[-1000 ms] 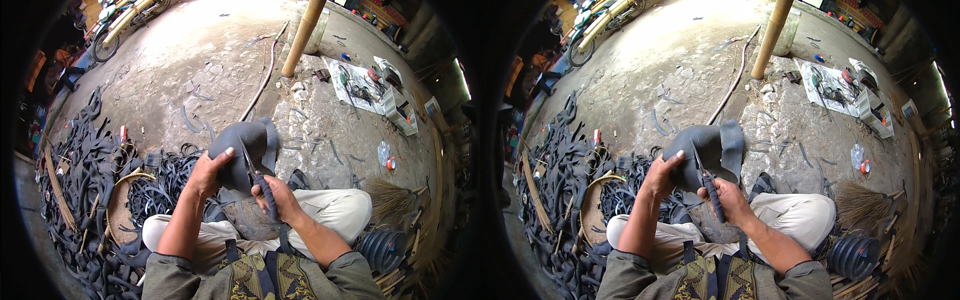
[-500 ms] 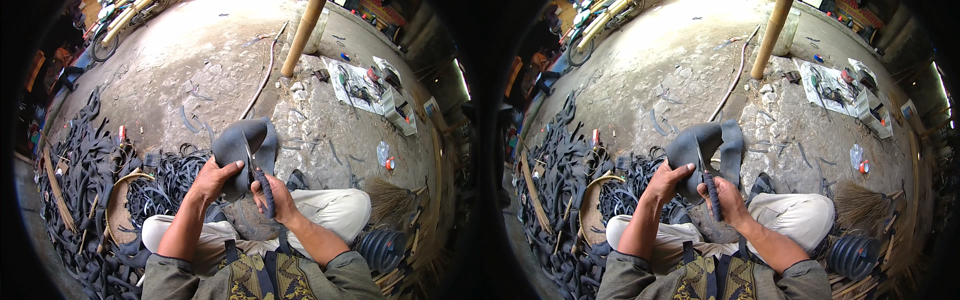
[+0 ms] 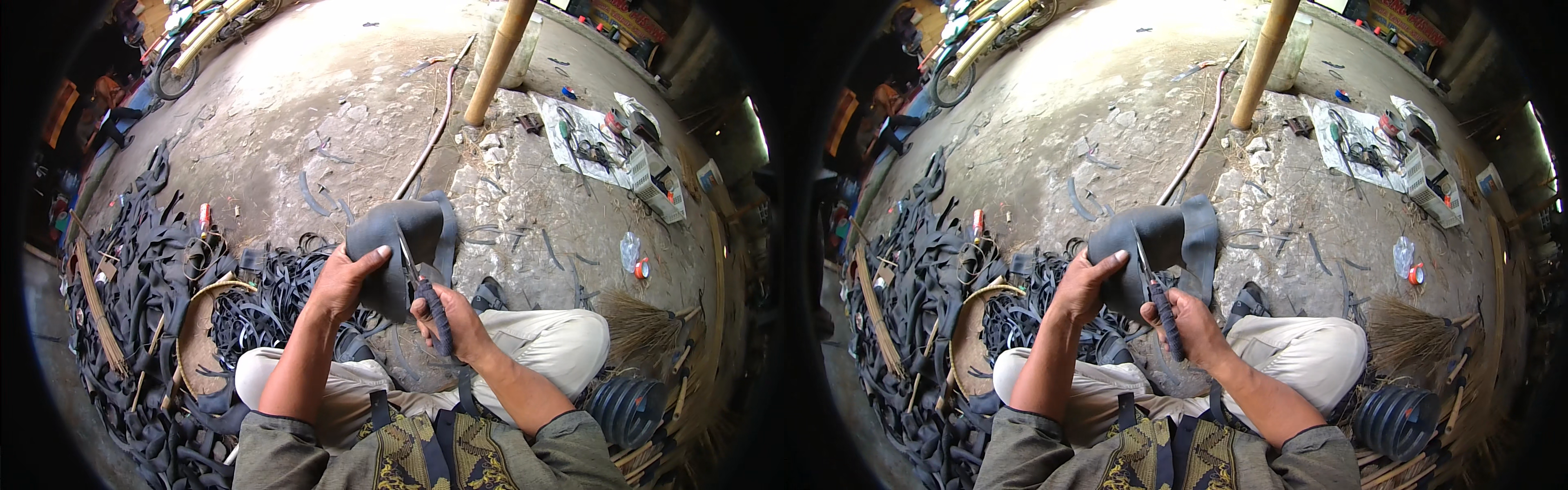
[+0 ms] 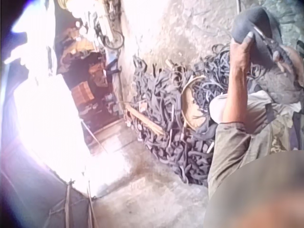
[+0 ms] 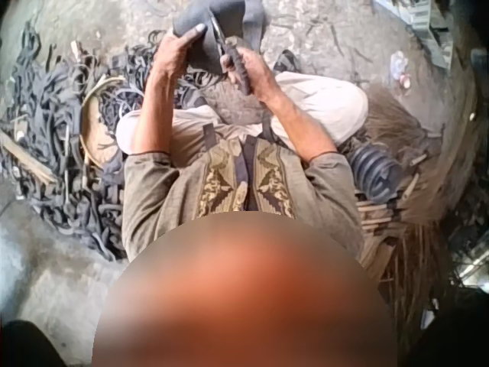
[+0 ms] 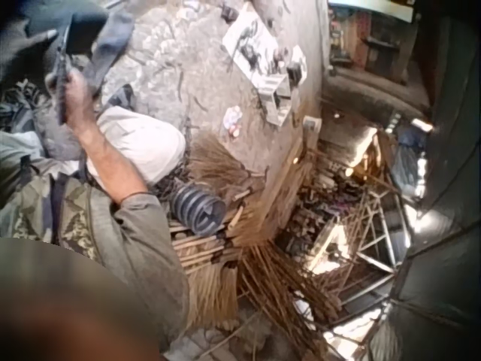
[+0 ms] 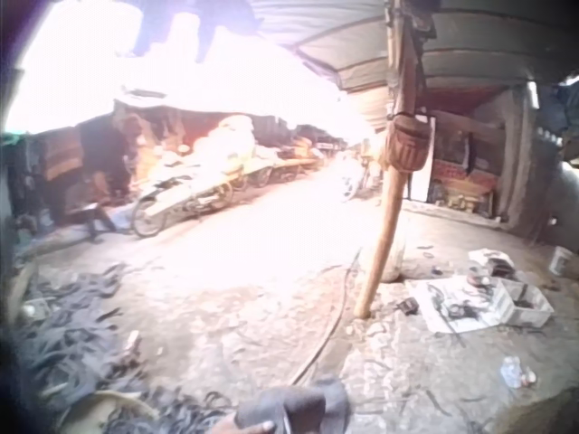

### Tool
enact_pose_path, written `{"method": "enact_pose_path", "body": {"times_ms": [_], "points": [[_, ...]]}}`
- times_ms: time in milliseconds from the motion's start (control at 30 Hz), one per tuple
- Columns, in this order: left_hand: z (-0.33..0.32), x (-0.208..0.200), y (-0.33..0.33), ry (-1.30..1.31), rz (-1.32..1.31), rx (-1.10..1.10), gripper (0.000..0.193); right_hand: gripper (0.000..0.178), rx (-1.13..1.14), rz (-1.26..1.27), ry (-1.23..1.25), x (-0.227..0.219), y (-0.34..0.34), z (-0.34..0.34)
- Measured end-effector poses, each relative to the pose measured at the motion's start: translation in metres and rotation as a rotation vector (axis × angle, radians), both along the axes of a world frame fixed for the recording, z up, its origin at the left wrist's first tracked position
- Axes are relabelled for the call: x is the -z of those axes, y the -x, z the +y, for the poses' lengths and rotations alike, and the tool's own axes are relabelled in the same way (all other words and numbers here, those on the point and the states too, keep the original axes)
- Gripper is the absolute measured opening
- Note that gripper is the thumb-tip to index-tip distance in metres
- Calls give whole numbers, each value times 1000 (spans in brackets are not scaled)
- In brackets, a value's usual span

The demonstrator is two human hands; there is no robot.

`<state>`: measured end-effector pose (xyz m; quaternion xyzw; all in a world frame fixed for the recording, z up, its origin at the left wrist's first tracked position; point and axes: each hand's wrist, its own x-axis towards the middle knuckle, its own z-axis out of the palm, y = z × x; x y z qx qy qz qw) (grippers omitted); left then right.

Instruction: The person sits on the floor and uses shears to cut a rubber boot into narrow strips. They repeatedly reposition the boot and cut along its sides, adding the strips to a growing pile on the ground.

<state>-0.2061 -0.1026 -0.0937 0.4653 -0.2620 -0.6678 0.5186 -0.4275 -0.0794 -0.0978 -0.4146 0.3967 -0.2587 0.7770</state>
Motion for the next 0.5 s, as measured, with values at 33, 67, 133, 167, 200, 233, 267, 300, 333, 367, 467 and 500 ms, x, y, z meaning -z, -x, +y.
{"method": "enact_pose_path", "body": {"times_ms": [33, 67, 133, 167, 200, 233, 267, 300, 333, 367, 467, 500], "points": [[1, 1, 1, 23, 4, -1, 44, 18, 13, -1, -15, 1, 0, 0], [3, 2, 2, 29, 10, 14, 44, 18, 33, -22, -11, 4, -3, -1], [5, 5, 6, 28, 10, 38, 43, 18, 76, 3, 1, 9, -7, -3], [7, 5, 8, 19, 1, 45, 43, 18, 74, -47, 8, 11, -7, -3], [7, 6, 9, -9, -9, 48, 43, 19, 65, -34, 20, 11, -7, -3], [8, 6, 9, 15, -5, 46, 43, 21, 55, -22, 33, 11, -7, -3], [7, 6, 9, 7, -11, 53, 43, 23, 47, 14, 67, 10, -6, -2], [7, 5, 8, -1, -16, 59, 44, 26, 37, 49, 102, 9, -5, -2], [7, 4, 7, -34, -33, 66, 44, 28, 19, 102, 136, 6, -4, -2], [7, 3, 6, -1, -18, 74, 43, 31, 20, 32, 79, 4, -4, -2], [10, -1, 6, 15, -20, 122, 42, 34, 51, -27, -2, -3, -5, -4], [13, -1, 7, 13, -28, 147, 43, 32, 91, 21, 29, -3, -8, -5]]}}
